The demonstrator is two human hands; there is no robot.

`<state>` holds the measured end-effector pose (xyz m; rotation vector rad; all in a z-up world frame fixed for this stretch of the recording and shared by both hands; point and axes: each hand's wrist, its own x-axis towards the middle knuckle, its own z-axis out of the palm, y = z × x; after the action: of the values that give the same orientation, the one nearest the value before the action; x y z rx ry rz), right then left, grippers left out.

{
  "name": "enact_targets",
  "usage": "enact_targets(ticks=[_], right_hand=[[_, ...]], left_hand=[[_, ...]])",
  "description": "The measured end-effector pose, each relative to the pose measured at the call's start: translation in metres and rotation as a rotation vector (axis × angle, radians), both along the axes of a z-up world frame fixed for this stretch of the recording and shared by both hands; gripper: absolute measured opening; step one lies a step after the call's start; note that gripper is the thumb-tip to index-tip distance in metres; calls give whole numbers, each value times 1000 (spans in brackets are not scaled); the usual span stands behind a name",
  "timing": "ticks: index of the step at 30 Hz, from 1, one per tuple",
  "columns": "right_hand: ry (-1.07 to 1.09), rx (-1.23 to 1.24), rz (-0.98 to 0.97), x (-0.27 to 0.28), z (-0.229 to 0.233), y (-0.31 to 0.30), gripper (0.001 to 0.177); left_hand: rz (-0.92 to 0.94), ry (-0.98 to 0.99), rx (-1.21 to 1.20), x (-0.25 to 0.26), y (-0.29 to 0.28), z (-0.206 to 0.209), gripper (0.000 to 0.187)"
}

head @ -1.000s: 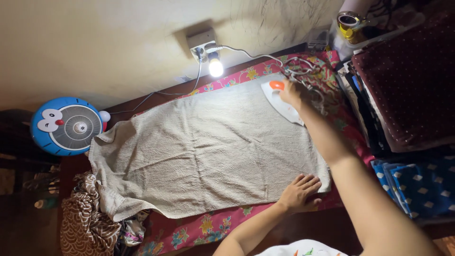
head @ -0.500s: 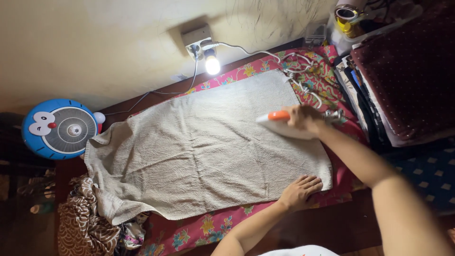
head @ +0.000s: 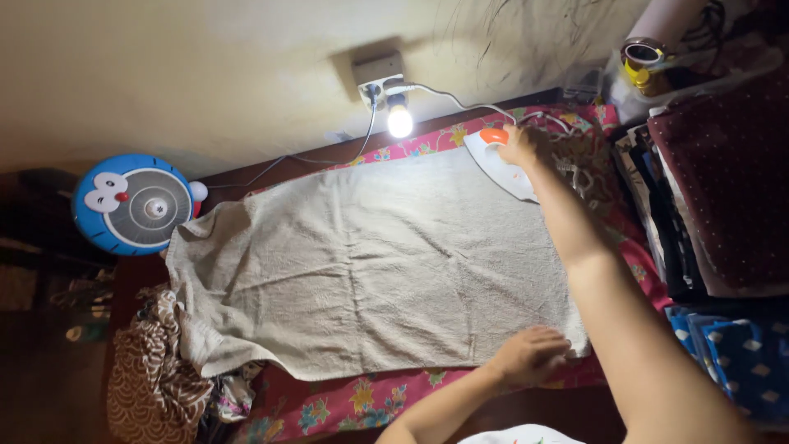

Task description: The person irons a blue patterned cloth and a white towel on a table, folding each item after ironing. The person uses an electric iron to smooth the items and places the finished pieces on a stack of folded laundry.

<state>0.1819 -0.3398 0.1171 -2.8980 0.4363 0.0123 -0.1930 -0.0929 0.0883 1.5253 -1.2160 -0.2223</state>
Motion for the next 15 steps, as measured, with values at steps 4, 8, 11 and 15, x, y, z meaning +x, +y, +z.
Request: enact_targets(ticks=[4, 8, 11, 15], right_hand=[[248, 159, 68, -80, 48, 46, 71], [249, 217, 330, -174, 46, 69, 33], [283, 153, 551, -223, 31, 82, 41], [-150, -141, 930, -226, -15, 78, 36]], left_hand=[[319, -76, 36, 56, 50, -17, 28], [1055, -415, 527, 90, 116, -74, 44], [1099, -129, 917, 105, 152, 2, 61], [995, 122, 1133, 99, 177, 9, 73]])
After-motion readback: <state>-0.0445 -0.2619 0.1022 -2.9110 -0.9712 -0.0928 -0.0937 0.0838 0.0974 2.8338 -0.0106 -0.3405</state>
